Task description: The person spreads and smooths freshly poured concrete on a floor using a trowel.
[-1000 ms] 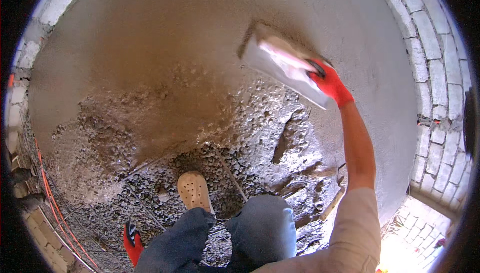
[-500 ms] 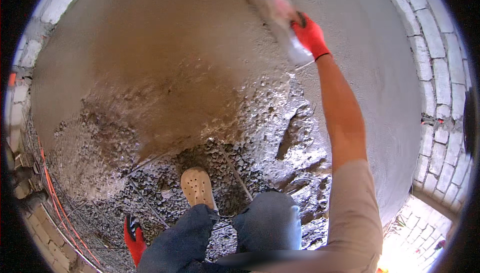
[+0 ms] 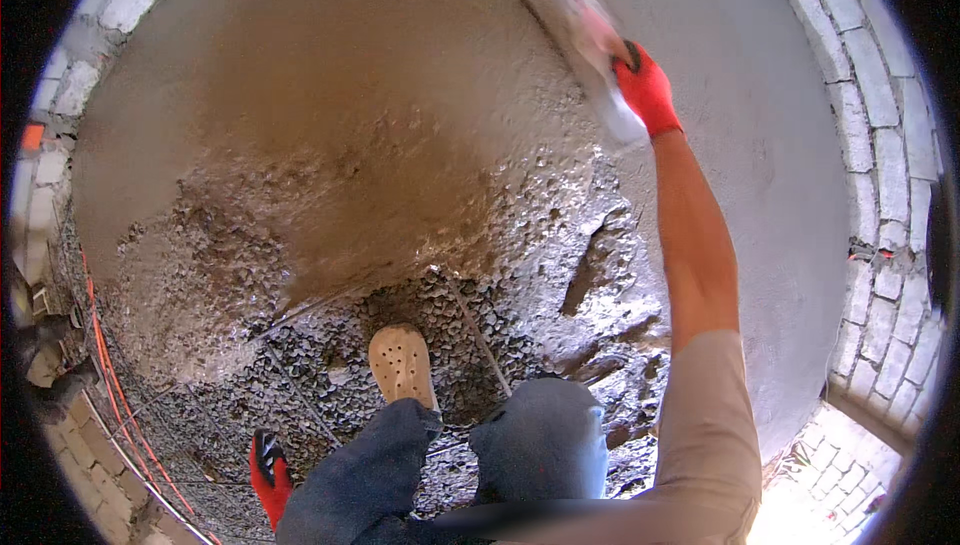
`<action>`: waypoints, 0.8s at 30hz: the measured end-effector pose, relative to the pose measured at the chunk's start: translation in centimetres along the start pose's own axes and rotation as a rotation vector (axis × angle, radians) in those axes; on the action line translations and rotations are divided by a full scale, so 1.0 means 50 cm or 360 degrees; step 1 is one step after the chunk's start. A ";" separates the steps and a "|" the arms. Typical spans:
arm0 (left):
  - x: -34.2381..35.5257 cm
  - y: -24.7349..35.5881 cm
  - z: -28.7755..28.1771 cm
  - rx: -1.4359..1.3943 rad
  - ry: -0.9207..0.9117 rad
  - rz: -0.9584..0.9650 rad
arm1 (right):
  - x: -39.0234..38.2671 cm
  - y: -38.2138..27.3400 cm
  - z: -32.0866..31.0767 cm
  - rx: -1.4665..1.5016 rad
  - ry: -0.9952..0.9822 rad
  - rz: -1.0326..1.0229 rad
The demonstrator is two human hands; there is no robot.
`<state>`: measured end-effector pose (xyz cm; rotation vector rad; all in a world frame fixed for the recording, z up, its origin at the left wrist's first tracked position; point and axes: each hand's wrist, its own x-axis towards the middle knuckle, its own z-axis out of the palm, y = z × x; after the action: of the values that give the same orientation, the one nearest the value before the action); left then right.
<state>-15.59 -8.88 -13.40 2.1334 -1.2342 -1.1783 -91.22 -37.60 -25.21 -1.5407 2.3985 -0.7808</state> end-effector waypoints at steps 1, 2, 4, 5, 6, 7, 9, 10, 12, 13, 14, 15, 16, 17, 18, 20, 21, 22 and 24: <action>0.004 0.018 0.006 -0.0053 -0.0030 0.0018 | 0.012 -0.037 0.023 -0.0022 -0.0042 -0.0016; 0.010 0.032 0.013 -0.0158 -0.0091 0.0028 | 0.021 -0.071 0.043 -0.0050 -0.0079 -0.0031; 0.006 0.050 0.024 -0.0051 -0.0047 0.0037 | 0.029 -0.106 0.079 -0.0030 -0.0162 -0.0167; 0.002 0.059 0.028 0.0046 0.0008 0.0030 | 0.020 -0.121 0.090 0.0027 -0.0172 -0.0220; 0.001 0.070 0.036 0.0022 0.0048 -0.0161 | 0.014 -0.127 0.095 0.0003 -0.0198 -0.0252; 0.004 0.072 0.037 0.0025 0.0038 -0.0140 | 0.005 -0.132 0.100 -0.0024 -0.0224 -0.0283; 0.001 0.066 0.027 0.0043 -0.0100 0.0131 | -0.032 -0.168 0.113 0.0030 -0.0201 -0.0322; 0.008 0.033 0.008 0.0066 -0.0116 0.0172 | -0.048 -0.188 0.111 0.0052 -0.0284 -0.0335; 0.013 0.031 0.016 0.0085 -0.0138 0.0085 | -0.079 -0.195 0.116 0.0052 -0.0386 -0.0368; 0.016 0.033 0.021 0.0112 -0.0128 -0.0026 | -0.105 -0.208 0.118 0.0111 -0.0456 -0.0413; 0.010 0.044 0.048 0.0052 -0.0051 -0.0008 | -0.126 -0.204 0.124 0.0092 -0.0477 -0.0460; 0.016 0.038 0.048 0.0064 -0.0076 -0.0004 | -0.156 -0.218 0.127 0.0136 -0.0532 -0.0465; 0.000 0.023 0.003 0.0090 -0.0045 0.0053 | -0.172 -0.304 0.107 0.0212 -0.0548 -0.0552; 0.007 0.006 -0.010 0.0143 -0.0068 0.0076 | -0.195 -0.333 0.105 0.0165 -0.0614 -0.0610; 0.020 -0.002 -0.004 0.0125 -0.0054 0.0212 | -0.219 -0.346 0.106 0.0110 -0.0688 -0.0659; 0.014 0.009 0.012 0.0163 -0.0049 0.0204 | -0.264 -0.360 0.113 0.0122 -0.0739 -0.0766; 0.008 0.021 0.022 0.0195 -0.0026 0.0196 | -0.277 -0.364 0.113 0.0140 -0.0789 -0.0890; 0.009 0.022 0.025 0.0184 -0.0021 0.0191 | -0.284 -0.363 0.107 0.0134 -0.0794 -0.0902; -0.001 0.021 0.019 0.0162 -0.0052 0.0206 | -0.293 -0.350 0.091 0.0315 -0.0619 -0.0922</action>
<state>-16.89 -9.35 -13.19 2.0777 -1.4520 -1.1217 -68.98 -31.72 -21.73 -2.0926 1.5666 -0.6975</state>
